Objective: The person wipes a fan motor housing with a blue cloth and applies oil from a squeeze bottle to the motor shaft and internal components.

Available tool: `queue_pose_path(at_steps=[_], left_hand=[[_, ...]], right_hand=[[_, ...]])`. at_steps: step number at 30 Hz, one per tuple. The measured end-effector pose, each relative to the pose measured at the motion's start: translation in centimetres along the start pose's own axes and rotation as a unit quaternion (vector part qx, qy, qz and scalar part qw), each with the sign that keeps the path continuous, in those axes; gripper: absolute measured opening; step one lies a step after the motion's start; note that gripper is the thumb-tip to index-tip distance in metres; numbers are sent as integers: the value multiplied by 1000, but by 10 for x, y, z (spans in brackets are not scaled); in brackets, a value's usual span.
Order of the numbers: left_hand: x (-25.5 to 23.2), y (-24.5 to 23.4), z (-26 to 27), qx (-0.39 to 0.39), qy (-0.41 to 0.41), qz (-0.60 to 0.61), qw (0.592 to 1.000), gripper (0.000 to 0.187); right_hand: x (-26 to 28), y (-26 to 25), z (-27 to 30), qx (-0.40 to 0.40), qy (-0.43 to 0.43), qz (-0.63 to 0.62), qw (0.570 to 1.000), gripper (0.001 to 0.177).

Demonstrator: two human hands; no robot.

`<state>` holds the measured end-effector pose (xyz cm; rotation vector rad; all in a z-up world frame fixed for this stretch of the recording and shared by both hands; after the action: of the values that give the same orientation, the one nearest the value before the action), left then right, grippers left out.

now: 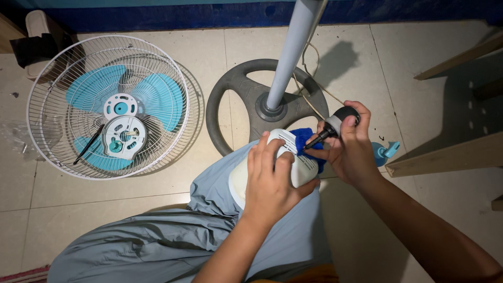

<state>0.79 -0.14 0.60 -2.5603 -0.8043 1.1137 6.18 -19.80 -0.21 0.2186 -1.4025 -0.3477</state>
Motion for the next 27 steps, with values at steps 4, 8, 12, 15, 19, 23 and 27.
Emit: queue_pose_path(at_steps=[4,8,12,15,19,23,27], left_hand=[[-4,2,2,6,-1,-16,1000,77],[-7,6,7,-8,4,-35,999,75],[-5,5,9,-8,17,-19,1000,74],[-5,5,9,-7,29,-15,999,75],[-1,2,7,-6,15,0,1000,74],[1,0,6,-2,24,6,1000,72],[6,-5,5,1,7,17,1000,73]], right_hand=[[0,-3,-1,-2,-7,4,1000,40],[0,-7,1,43,-34,-4,998,46],[8,-8,0,92,-80,75,990,52],[21,-8,2,122,-136,186,965,53],[35,-5,2,154,-146,234,949,54],[40,-4,4,208,-181,296,914,51],[36,-5,1,204,-164,261,929,53]])
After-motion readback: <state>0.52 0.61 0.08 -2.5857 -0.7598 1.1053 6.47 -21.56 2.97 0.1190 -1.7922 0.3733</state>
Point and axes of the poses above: each hand's wrist, its own z-axis away from the middle knuckle, its own y-axis out of the palm, x = y × z, the point moved 1 cm from there along -z, towards the middle knuckle, and after that the axes turned 10 degrees about -x, right-handed, at the moved point
